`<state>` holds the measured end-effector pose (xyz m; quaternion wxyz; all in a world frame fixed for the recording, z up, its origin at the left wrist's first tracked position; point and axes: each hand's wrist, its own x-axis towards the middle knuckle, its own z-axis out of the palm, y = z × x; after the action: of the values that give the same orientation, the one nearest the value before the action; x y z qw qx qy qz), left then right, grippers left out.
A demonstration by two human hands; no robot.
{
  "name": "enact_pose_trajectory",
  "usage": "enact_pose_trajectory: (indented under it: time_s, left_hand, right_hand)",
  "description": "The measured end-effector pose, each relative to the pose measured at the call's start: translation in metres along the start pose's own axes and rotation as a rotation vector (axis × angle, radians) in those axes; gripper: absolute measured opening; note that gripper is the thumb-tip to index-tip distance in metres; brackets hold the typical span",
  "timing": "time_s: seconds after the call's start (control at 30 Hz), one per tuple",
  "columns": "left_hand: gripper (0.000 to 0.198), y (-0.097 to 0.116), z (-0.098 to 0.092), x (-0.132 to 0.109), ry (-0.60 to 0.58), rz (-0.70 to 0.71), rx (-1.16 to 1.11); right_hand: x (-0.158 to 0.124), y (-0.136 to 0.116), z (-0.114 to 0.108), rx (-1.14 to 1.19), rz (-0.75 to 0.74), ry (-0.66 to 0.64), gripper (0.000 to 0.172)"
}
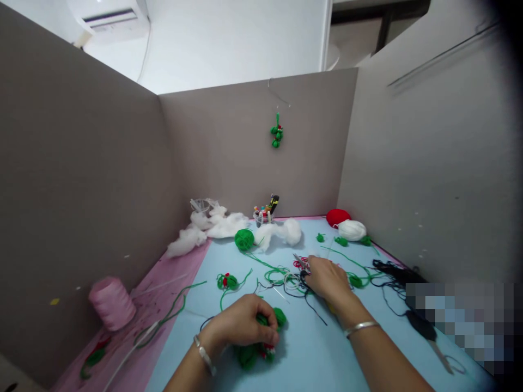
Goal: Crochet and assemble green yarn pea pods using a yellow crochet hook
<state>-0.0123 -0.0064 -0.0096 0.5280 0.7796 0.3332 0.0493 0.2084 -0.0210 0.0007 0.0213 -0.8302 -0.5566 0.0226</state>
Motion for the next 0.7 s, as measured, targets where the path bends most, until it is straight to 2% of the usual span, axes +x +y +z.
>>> enact_pose_trajectory:
  time_s: [0.13,0.33,0.47,0.57,0.7]
  left_hand:
    - [0.013,0.001,0.000,0.001,-0.002,-0.010,-0.025]
    - [0.012,0.004,0.002,0.001,0.062,-0.009,-0.025]
    - [0.014,0.004,0.003,0.002,0.089,-0.001,-0.051]
    - [0.019,0.003,0.003,0.002,0.092,-0.016,-0.108]
    - [0.028,0.003,0.003,-0.001,0.143,0.014,-0.121]
  right_hand:
    - [-0.003,-0.004,-0.005,0.035,-0.016,0.078,0.026]
    - [-0.003,-0.008,-0.012,0.129,-0.066,0.163,0.026]
    - [0.002,-0.004,-0.013,0.152,-0.029,0.216,0.026]
    - [0.006,0.001,-0.009,0.134,0.033,0.203,0.026]
    - [0.010,0.008,0.004,0.090,0.103,0.103,0.024]
